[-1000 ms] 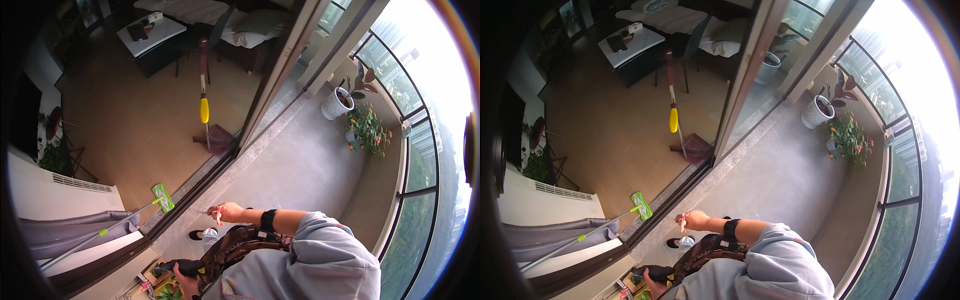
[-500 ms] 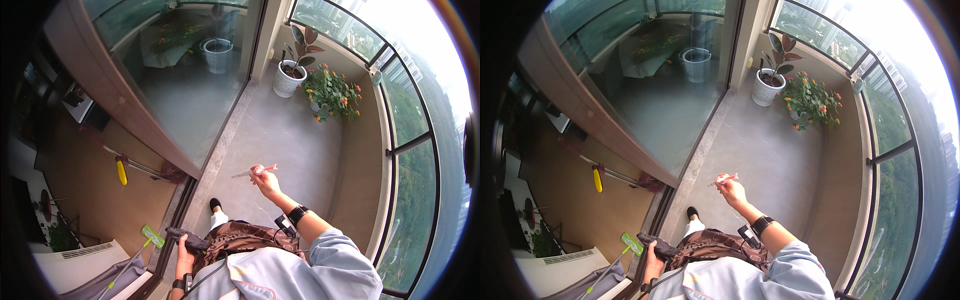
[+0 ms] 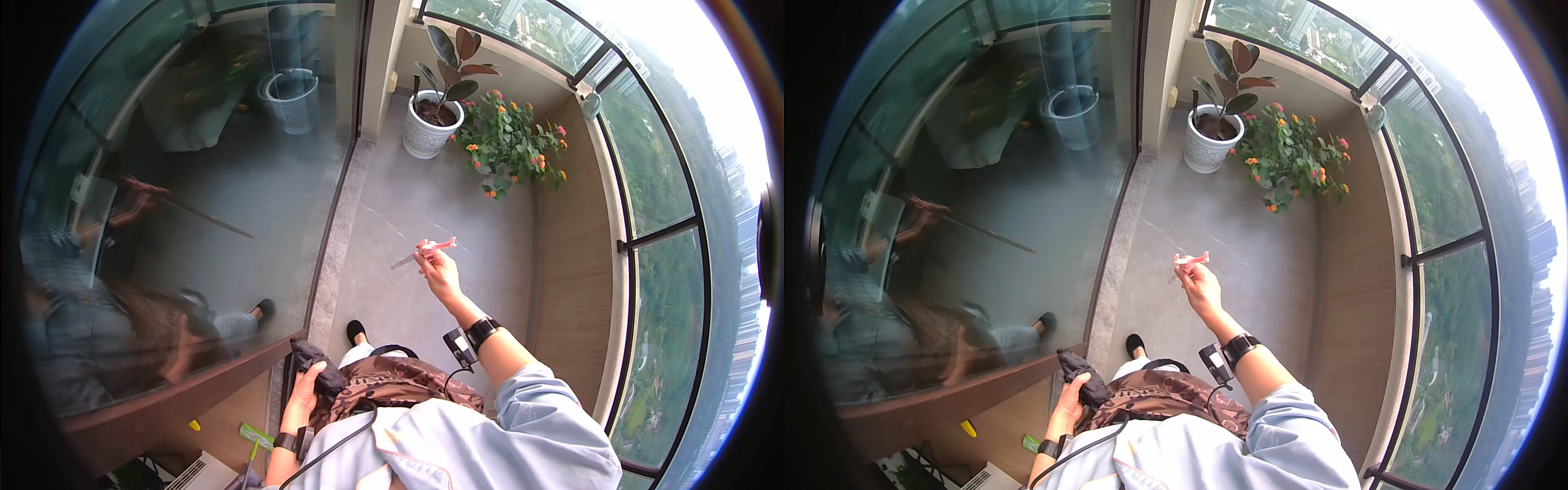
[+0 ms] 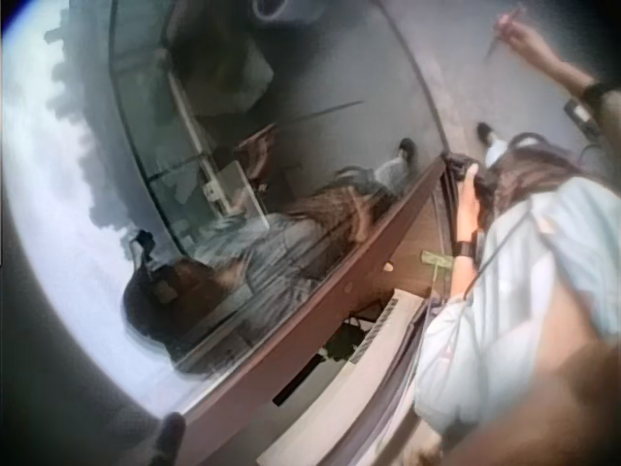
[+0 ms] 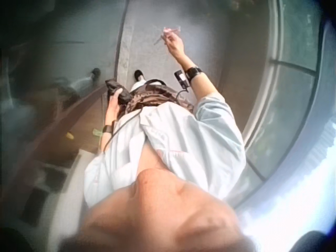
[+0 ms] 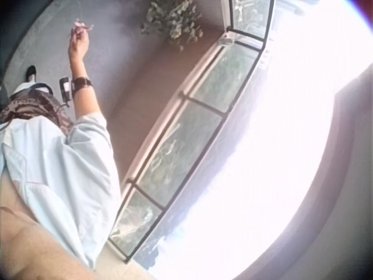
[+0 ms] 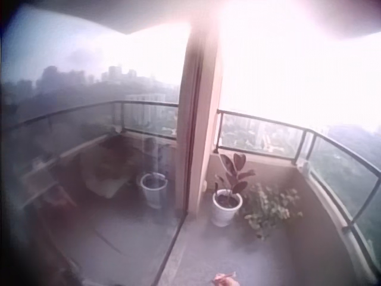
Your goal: The person wipes the leaves and pots of several potted plants on a balcony using a cloth. They move the pots to a tray, wipe the floor, and then sweep the balcony with a broom and dustpan.
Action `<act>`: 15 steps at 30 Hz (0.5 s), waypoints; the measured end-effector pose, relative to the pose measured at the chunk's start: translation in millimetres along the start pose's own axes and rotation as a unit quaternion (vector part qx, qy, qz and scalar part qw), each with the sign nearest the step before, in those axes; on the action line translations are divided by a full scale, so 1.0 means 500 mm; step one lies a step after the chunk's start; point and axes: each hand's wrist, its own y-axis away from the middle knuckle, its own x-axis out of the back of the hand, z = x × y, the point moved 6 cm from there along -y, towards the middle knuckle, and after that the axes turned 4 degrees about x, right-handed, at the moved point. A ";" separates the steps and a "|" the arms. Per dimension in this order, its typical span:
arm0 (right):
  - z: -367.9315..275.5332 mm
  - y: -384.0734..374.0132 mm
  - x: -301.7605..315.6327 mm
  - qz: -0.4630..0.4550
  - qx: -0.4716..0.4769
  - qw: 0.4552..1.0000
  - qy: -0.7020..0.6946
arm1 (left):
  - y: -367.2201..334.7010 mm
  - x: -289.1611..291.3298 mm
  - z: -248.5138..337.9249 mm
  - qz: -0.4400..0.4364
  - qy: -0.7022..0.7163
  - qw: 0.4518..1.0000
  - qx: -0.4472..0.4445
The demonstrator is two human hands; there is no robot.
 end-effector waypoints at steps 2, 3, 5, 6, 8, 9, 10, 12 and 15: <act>-0.014 -0.068 0.002 0.028 -0.005 0.999 -0.040 | -0.025 -0.045 0.065 -0.007 -0.031 0.999 -0.016; -0.025 -0.104 0.005 0.042 0.005 0.997 -0.061 | -0.037 -0.065 0.092 -0.004 -0.037 0.999 -0.022; -0.040 -0.184 0.011 0.054 0.000 0.996 -0.073 | -0.065 -0.095 0.133 0.006 -0.058 0.998 -0.004; -0.054 -0.223 0.013 0.050 0.021 0.996 -0.074 | -0.077 -0.109 0.153 -0.007 -0.059 0.998 -0.013; -0.070 -0.316 0.010 0.039 0.029 0.997 -0.065 | -0.108 -0.123 0.180 0.003 -0.075 0.997 0.013; -0.076 -0.363 0.005 0.034 0.032 0.996 -0.072 | -0.122 -0.128 0.193 0.009 -0.071 0.997 0.011; -0.081 -0.417 -0.002 0.031 0.033 0.997 -0.067 | -0.140 -0.134 0.205 0.016 -0.068 0.998 0.010; -0.086 -0.533 -0.019 0.024 0.035 0.997 -0.058 | -0.173 -0.143 0.230 0.045 -0.054 0.998 -0.003; -0.082 -0.711 -0.058 0.025 0.027 0.999 -0.011 | -0.216 -0.170 0.266 0.109 -0.001 0.993 -0.039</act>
